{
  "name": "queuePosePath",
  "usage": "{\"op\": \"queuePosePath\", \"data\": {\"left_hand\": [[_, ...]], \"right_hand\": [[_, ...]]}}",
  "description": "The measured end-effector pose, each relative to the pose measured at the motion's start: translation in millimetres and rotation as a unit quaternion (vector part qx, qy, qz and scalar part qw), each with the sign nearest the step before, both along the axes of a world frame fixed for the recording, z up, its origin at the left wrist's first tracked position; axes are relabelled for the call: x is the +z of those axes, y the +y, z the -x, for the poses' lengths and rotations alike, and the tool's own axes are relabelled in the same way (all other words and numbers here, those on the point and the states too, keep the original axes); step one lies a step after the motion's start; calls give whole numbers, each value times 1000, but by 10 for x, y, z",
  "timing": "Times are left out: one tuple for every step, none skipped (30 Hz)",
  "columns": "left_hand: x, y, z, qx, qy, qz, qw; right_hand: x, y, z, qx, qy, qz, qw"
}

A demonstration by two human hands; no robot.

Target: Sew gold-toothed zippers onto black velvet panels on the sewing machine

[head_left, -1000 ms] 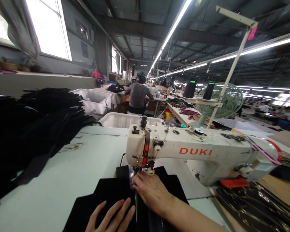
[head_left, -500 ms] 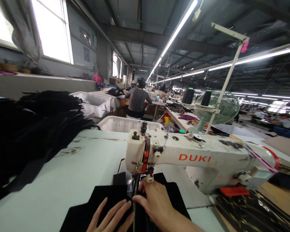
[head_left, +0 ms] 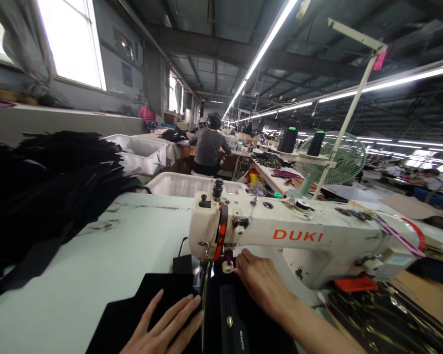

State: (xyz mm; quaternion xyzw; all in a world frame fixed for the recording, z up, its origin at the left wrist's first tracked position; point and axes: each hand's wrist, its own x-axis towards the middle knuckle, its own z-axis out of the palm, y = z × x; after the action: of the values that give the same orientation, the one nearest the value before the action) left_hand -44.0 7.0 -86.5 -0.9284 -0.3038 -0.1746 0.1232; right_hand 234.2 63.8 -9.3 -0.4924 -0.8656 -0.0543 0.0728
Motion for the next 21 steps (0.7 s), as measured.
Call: {"op": "queuePosePath", "data": {"left_hand": [[60, -5, -1, 5, 7, 15, 1000], [106, -10, 1, 11, 7, 30, 999], [133, -14, 4, 14, 0, 42, 999], [139, -16, 9, 18, -11, 52, 998], [128, -15, 16, 16, -23, 58, 998], [104, -9, 24, 12, -33, 62, 997], [77, 0, 34, 5, -38, 69, 997], [54, 11, 45, -4, -39, 77, 996], [43, 22, 57, -13, -40, 88, 995], [47, 32, 70, -18, -40, 97, 994], [68, 41, 81, -16, -37, 106, 994], [104, 48, 90, -10, -33, 112, 993], [149, 55, 95, -5, -28, 113, 993], [198, 64, 95, 0, -24, 113, 993], [245, 75, 87, 4, -20, 111, 994], [288, 89, 73, 9, -16, 111, 994], [321, 107, 52, 12, -11, 111, 994], [344, 126, 29, 16, -6, 112, 994], [357, 147, 4, 23, 0, 113, 993], [360, 166, -17, 28, 6, 111, 993], [352, 183, -33, 31, 12, 109, 994]], "right_hand": [[-13, -5, 34, -14, 3, -13, 1000], [-34, -34, 79, -19, 14, -20, 1000], [-64, -85, 131, -10, 32, -21, 999], [-104, -151, 184, 13, 54, -14, 998], [-150, -223, 234, 47, 78, -2, 996], [-202, -292, 277, 83, 102, 11, 991], [-255, -351, 309, 114, 121, 21, 986], [-304, -394, 330, 135, 132, 28, 982], [-348, -421, 339, 143, 139, 28, 979], [-383, -431, 339, 143, 146, 26, 978], [-408, -428, 330, 142, 152, 25, 978], [-424, -414, 317, 142, 158, 25, 977], [-431, -395, 299, 145, 162, 23, 976], [-432, -371, 281, 147, 164, 18, 975], [-428, -346, 263, 151, 160, 12, 975], [-421, -320, 247, 156, 154, 6, 976], [-414, -295, 233, 160, 147, 1, 976], [-408, -270, 224, 163, 138, -2, 977], [-405, -248, 219, 166, 131, -5, 977], [-405, -229, 219, 168, 126, -10, 978], [-407, -213, 223, 171, 125, -21, 977]]}}
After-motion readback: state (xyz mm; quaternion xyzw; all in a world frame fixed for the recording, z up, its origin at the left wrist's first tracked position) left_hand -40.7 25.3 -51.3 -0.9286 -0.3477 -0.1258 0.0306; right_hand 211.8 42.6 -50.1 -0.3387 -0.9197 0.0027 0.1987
